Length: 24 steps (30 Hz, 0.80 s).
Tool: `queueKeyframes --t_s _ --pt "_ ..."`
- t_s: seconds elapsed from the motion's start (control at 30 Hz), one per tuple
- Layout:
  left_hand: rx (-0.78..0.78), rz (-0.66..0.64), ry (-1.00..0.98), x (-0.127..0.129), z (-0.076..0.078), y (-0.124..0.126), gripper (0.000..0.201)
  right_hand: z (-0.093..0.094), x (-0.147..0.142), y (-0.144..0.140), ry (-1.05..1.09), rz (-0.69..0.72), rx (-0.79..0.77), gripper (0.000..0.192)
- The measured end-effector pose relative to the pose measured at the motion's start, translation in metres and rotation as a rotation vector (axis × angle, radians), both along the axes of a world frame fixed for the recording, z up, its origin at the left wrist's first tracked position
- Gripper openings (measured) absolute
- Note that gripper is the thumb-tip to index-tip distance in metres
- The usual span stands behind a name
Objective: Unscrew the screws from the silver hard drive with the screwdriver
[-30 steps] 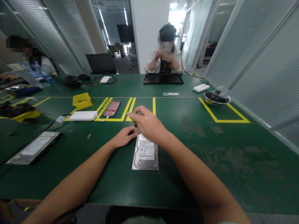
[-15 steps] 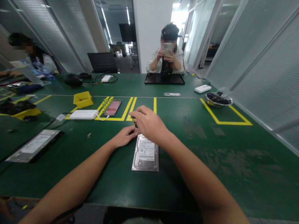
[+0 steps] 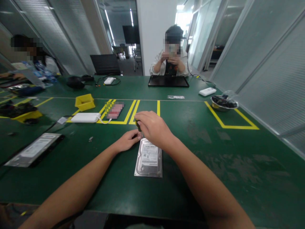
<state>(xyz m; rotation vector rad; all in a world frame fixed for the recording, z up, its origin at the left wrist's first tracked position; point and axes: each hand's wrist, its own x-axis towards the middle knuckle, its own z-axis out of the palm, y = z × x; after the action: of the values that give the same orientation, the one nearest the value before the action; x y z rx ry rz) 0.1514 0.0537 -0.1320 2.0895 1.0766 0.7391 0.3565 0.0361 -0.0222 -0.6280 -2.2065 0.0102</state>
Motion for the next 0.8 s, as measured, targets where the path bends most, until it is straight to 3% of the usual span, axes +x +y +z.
queueKeyframes --t_s 0.8 --pt "0.024 0.020 0.032 -0.0004 0.0004 -0.0004 0.010 -0.0033 -0.0014 -0.0006 -0.013 -0.033 -0.038 0.025"
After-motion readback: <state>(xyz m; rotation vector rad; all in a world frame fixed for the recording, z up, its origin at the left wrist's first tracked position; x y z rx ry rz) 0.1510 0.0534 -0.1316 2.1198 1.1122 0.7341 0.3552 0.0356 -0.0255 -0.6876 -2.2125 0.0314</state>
